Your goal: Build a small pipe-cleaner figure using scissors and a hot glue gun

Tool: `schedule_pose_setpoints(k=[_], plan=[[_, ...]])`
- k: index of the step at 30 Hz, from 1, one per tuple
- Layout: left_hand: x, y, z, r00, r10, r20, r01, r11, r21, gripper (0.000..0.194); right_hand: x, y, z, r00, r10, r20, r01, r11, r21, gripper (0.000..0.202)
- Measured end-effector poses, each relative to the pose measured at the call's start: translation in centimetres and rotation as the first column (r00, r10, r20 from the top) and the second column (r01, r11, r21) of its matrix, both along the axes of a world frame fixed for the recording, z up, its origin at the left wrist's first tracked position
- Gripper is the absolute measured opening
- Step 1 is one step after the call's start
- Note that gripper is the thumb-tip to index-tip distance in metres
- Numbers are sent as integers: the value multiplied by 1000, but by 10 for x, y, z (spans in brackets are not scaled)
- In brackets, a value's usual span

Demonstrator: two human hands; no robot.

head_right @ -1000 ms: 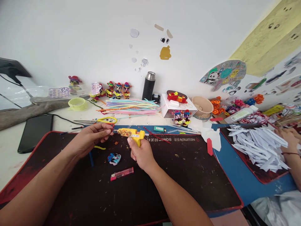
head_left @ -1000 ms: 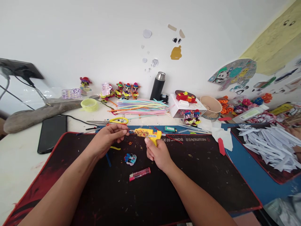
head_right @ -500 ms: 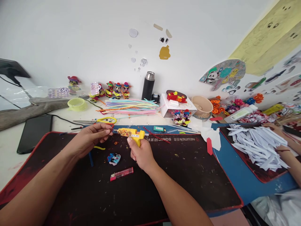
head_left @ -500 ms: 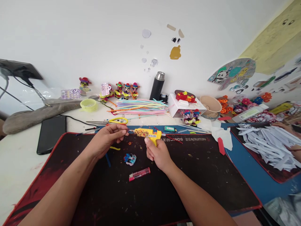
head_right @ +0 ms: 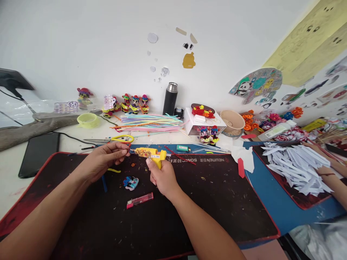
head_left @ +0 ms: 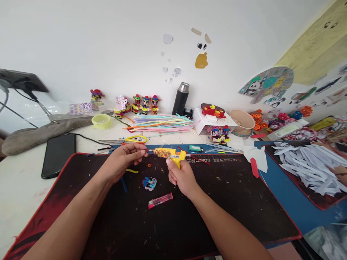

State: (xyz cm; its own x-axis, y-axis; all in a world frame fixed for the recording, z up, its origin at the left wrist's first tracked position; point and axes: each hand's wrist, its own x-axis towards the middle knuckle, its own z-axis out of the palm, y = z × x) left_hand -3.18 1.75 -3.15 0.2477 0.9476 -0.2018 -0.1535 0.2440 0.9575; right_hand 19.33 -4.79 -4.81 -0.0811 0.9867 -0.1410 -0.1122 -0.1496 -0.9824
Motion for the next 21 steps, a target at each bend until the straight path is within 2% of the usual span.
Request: schedule_pose_setpoints(k=[21], plan=[[1,-1,2,999,-4,-38,5,1000,19,40,1,1,-2,1000,-15,2,15,1000,0,64]])
